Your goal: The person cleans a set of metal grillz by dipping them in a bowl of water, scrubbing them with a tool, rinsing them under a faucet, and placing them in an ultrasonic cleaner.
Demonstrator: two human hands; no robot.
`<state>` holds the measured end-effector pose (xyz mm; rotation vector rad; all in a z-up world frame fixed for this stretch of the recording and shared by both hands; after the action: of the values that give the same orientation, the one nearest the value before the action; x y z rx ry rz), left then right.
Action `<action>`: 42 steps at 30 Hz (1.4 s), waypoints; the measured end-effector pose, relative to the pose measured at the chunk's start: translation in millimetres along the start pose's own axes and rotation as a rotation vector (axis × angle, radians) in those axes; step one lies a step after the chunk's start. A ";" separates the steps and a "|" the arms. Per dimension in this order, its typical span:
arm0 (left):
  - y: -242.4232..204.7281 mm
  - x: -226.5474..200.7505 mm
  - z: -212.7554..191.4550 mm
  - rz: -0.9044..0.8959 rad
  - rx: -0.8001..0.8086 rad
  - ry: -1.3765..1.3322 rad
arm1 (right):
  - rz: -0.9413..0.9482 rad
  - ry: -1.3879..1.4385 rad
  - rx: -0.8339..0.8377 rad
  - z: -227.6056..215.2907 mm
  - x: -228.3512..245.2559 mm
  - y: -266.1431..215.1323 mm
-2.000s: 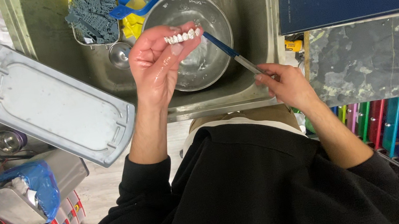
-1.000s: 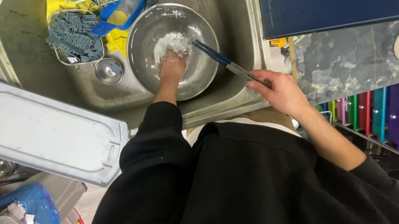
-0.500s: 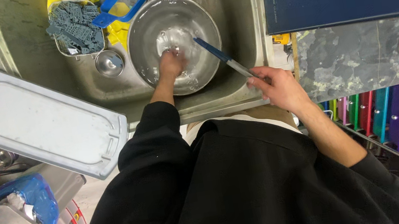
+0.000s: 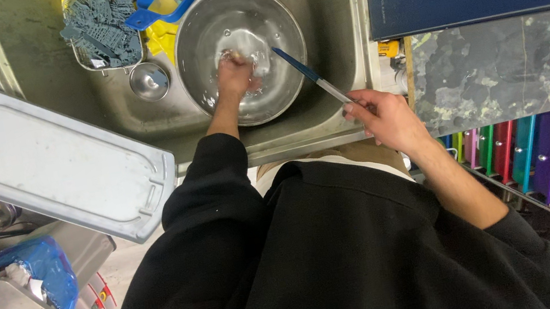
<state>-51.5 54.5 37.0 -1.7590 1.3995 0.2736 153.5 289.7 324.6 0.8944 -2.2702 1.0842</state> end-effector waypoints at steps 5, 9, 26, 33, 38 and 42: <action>-36.3 -54.5 -21.1 0.026 0.047 0.000 | -0.022 -0.025 0.005 1.5 -3.1 3.4; -9.9 -25.5 8.7 -0.040 0.094 -0.041 | -0.017 -0.017 -0.008 1.8 -6.3 5.3; -14.8 -168.6 -57.0 0.134 0.102 -0.475 | 0.026 -0.140 0.022 -5.1 2.5 11.6; 27.0 -227.6 -81.3 0.503 -0.179 -0.789 | 0.027 -0.078 -0.009 -14.2 6.8 2.5; 38.2 -260.9 -84.6 0.528 -0.194 -0.837 | 0.083 -0.013 -0.022 -23.1 -4.4 -4.8; 35.0 -271.5 -80.0 0.525 -0.206 -0.865 | 0.091 0.042 -0.037 -26.4 -14.0 -6.6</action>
<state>-203.0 185.0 240.4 -1.1291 1.1512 1.3216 171.2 312.8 334.1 0.7527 -2.3082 1.0853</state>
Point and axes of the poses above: each hand's wrist, its own y-axis towards the middle knuckle, its own z-axis out of the palm, x = y × z, the point moved 5 cm from there along y, towards the middle knuckle, and after that the axes turned 15 degrees about -x, right-handed, at the moved point
